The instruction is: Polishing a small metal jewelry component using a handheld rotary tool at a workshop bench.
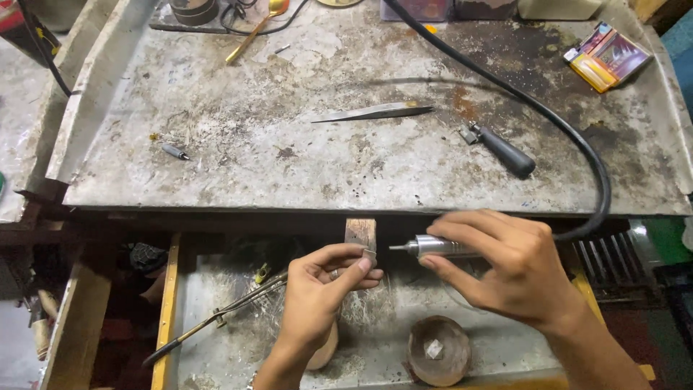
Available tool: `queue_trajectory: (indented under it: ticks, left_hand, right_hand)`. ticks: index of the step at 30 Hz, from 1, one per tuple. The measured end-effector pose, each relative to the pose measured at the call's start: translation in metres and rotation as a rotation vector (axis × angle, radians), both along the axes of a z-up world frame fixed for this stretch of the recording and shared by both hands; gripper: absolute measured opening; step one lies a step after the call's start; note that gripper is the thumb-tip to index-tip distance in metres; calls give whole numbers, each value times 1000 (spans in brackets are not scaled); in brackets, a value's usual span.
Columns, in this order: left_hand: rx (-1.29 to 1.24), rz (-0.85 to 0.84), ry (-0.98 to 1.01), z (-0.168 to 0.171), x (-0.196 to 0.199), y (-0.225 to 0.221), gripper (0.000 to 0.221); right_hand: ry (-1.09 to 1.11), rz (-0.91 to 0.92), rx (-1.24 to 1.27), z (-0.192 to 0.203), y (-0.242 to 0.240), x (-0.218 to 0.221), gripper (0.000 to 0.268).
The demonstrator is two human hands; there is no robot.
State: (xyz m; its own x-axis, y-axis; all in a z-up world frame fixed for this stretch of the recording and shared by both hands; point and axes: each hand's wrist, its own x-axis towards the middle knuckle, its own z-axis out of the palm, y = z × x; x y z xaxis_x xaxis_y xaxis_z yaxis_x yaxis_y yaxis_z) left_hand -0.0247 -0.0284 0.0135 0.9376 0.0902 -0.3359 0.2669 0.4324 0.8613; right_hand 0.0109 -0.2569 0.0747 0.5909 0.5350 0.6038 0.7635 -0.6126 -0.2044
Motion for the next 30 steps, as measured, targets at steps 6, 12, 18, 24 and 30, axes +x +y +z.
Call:
queue_trajectory:
  ticks: [6, 12, 18, 24, 30]
  left_hand:
    - [144, 23, 119, 26, 9, 1, 23]
    - [34, 112, 185, 34, 16, -4, 18]
    - [-5, 113, 74, 9, 13, -4, 30]
    - [21, 102, 21, -1, 12, -4, 28]
    - [35, 138, 38, 2, 12, -8, 24]
  right_hand:
    - [91, 14, -86, -1, 11, 30, 26]
    - [158, 3, -88, -2, 26, 29, 26]
    - [143, -14, -79, -6, 28, 25, 29]
    - [133, -35, -93, -9, 30, 20, 28]
    - [90, -77, -118, -13, 31, 16, 26]
